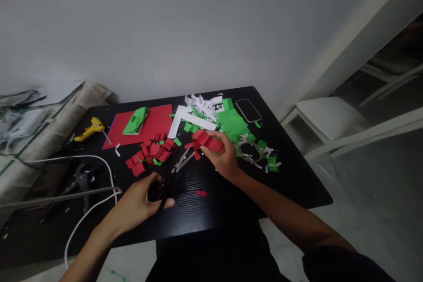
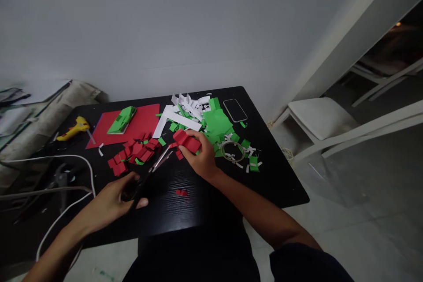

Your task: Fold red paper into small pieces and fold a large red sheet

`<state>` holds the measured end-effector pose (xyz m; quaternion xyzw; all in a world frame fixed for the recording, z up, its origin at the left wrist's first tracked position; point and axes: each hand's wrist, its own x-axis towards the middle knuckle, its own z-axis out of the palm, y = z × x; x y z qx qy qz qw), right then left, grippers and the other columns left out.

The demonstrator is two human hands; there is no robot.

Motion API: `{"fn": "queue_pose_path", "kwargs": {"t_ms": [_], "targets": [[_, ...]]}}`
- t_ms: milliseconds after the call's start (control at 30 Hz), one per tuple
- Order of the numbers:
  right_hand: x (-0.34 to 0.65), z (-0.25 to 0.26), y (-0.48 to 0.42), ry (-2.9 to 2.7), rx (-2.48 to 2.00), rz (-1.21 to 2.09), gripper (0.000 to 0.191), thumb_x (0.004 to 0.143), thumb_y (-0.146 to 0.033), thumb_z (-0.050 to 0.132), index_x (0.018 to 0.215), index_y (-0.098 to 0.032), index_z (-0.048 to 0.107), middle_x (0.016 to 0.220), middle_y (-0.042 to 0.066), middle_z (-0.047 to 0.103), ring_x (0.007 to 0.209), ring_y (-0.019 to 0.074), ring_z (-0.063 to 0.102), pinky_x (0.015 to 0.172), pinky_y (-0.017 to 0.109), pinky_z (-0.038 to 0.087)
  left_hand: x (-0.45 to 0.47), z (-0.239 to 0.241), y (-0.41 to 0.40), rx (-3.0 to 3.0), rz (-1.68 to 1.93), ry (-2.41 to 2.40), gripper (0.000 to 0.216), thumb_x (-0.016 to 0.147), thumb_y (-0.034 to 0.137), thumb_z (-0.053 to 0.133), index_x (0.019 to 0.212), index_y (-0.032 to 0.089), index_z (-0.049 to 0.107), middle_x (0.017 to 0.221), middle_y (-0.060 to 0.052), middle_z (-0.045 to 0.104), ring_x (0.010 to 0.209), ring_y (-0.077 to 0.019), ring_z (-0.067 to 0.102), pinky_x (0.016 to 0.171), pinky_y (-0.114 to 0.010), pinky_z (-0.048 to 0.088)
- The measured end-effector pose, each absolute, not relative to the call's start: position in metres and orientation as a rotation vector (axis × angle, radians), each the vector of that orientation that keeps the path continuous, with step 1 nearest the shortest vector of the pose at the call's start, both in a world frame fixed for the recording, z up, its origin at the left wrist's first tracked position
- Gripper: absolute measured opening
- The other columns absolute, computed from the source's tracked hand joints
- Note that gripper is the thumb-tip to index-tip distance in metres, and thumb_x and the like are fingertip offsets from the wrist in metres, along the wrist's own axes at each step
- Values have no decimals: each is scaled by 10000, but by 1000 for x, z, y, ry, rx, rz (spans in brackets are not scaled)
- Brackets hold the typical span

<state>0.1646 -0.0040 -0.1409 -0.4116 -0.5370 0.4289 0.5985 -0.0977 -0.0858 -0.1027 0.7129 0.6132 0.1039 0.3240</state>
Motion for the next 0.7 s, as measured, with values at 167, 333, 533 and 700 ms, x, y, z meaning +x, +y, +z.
{"fn": "queue_pose_path", "kwargs": {"t_ms": [167,333,533,700], "targets": [[167,-138,-7,-1272,-977,1019,397,789,-278,805,1152,-308,647,1262,61,664,1208,281,601,1125,440,444,-90,-107,-86,1844,343,1581,255,864,471,641,862,218,604,730,21,624,613,-153,561,566,-230,401],[168,-139,-7,-1376,-974,880,362,829,-260,774,1170,-307,663,1262,59,673,1217,271,606,1131,428,440,-81,-112,-81,1890,402,1569,254,869,451,631,790,213,589,676,30,595,597,-145,532,563,-230,382],[165,-147,-6,-1478,-919,674,368,835,-236,760,1186,-270,656,1218,69,699,1155,255,653,1071,454,508,-72,-105,-75,1910,449,1593,271,885,466,614,809,206,601,693,25,613,596,-144,545,570,-235,386],[164,-148,-7,-1539,-868,572,378,851,-209,740,1213,-272,650,1208,69,713,1138,245,672,1049,453,536,-70,-105,-74,1919,474,1600,262,890,454,616,813,204,597,688,30,611,577,-136,539,555,-234,380]]}}
